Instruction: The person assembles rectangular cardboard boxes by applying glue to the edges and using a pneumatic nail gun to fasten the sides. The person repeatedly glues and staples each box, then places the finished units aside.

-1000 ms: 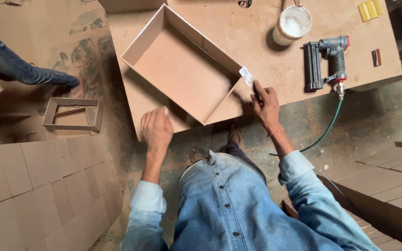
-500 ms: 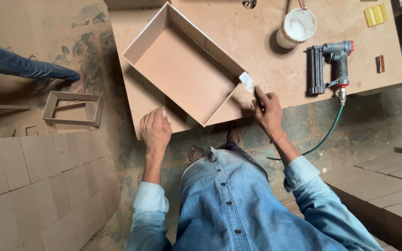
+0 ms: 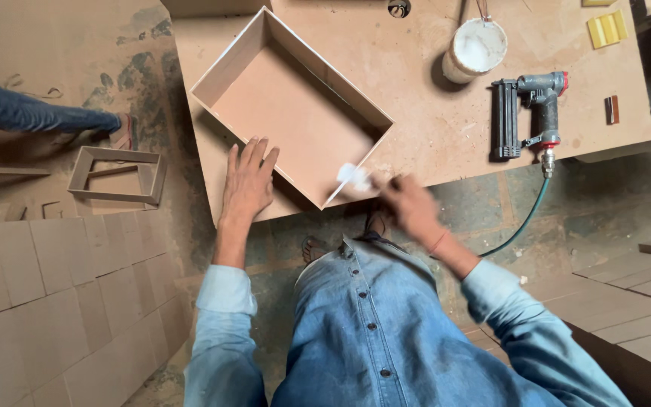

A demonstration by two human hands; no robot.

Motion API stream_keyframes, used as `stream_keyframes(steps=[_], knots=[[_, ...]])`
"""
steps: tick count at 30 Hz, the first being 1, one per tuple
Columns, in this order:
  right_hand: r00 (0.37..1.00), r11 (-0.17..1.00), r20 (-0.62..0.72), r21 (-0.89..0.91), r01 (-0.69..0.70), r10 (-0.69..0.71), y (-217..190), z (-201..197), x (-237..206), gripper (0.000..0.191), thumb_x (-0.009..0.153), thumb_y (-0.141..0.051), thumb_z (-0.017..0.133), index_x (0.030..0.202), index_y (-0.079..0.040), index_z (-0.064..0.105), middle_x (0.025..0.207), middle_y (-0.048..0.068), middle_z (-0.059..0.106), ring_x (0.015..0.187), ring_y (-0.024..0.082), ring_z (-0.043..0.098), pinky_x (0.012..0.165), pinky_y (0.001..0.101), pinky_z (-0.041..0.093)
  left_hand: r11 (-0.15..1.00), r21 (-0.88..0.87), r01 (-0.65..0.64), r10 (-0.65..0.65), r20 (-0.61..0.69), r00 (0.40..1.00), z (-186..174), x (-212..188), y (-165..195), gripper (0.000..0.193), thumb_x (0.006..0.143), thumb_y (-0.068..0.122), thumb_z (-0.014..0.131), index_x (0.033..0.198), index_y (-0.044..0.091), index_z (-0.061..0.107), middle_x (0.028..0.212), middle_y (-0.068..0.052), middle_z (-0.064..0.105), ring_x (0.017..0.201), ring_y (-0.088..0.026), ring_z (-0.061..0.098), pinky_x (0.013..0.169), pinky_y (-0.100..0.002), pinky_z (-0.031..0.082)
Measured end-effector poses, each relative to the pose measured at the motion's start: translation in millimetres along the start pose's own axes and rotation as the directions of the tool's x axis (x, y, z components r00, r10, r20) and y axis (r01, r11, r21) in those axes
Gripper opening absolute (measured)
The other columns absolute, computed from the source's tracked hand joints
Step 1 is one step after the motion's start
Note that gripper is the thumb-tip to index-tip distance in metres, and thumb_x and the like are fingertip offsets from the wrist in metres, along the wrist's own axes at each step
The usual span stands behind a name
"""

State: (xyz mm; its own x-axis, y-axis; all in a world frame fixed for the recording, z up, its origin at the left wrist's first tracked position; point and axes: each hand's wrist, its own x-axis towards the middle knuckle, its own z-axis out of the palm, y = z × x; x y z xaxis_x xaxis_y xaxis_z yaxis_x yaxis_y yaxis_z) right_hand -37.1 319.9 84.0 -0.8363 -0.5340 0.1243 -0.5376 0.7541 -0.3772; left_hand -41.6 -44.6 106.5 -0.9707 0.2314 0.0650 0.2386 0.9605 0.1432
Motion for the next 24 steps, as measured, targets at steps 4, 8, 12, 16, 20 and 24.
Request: stream_keyframes(steps=[4,8,12,16,20,24], knots=[[0.973,0.984,-0.152,-0.023,-0.178,0.173,83.0,-28.0,18.4,0.065,0.084,-0.007,0.073,0.146,-0.021,0.063,0.104,0.015,0.059,0.094,0.031,0.058,0.076,0.0409,0.051,0.998,0.031,-0.06,0.06,0.013,0.998,3.0,18.3,-19.3,0.062,0.073,0.022,0.083,0.13,0.007,0.064,0.139,-0.014,0.059,0.14,-0.03,0.044,0.122,-0.055,0.025],[0.916,0.945,-0.237,0.121,-0.303,0.324,117.9,-39.8,24.8,0.043,0.097,-0.013,0.072,0.14,-0.014,0.067,0.096,0.016,0.061,0.081,0.028,0.06,0.073,0.0401,0.051,0.998,0.025,-0.065,0.064,0.053,0.997,12.6,18.1,-33.8,0.049,0.074,0.033,0.084,0.115,0.009,0.069,0.118,-0.007,0.068,0.124,-0.026,0.058,0.125,-0.053,0.029],[0.808,0.182,0.265,0.893,-0.412,0.526,109.0,-48.6,14.6,0.038,0.103,-0.013,0.058,0.14,-0.008,0.063,0.097,0.009,0.069,0.075,0.016,0.06,0.067,0.0303,0.051,0.996,0.077,-0.045,0.057,-0.161,0.985,52.8,11.5,13.2,0.056,0.065,0.048,0.085,0.099,0.005,0.071,0.091,-0.013,0.07,0.097,-0.03,0.064,0.106,-0.055,0.038],[0.801,-0.231,0.405,0.914,-0.335,0.441,79.8,-40.0,3.1,0.036,0.104,-0.017,0.053,0.136,-0.004,0.061,0.096,0.009,0.071,0.074,0.016,0.064,0.067,0.0291,0.055,0.996,-0.085,-0.018,-0.005,-0.264,0.965,103.6,40.1,104.0,0.036,0.089,0.041,0.083,0.09,0.009,0.065,0.08,-0.008,0.066,0.082,-0.028,0.063,0.1,-0.051,0.046],[0.842,0.335,0.145,0.872,-0.356,0.52,68.4,-17.8,6.4,0.045,0.105,-0.013,0.06,0.15,-0.008,0.059,0.097,0.005,0.065,0.079,0.011,0.053,0.071,0.0262,0.047,0.98,-0.197,-0.012,-0.061,-0.361,0.931,100.1,56.0,143.9,0.028,0.094,0.032,0.079,0.104,0.008,0.068,0.084,-0.007,0.066,0.085,-0.028,0.064,0.105,-0.053,0.049],[0.875,0.852,-0.248,0.444,-0.279,0.416,87.9,7.6,36.3,0.051,0.099,-0.011,0.072,0.148,-0.014,0.062,0.09,0.012,0.058,0.077,0.021,0.054,0.07,0.0348,0.048,0.95,-0.29,0.115,-0.257,-0.515,0.818,52.9,31.2,109.4,0.044,0.086,0.026,0.075,0.123,0.003,0.066,0.116,-0.017,0.069,0.106,-0.037,0.063,0.096,-0.051,0.047]])
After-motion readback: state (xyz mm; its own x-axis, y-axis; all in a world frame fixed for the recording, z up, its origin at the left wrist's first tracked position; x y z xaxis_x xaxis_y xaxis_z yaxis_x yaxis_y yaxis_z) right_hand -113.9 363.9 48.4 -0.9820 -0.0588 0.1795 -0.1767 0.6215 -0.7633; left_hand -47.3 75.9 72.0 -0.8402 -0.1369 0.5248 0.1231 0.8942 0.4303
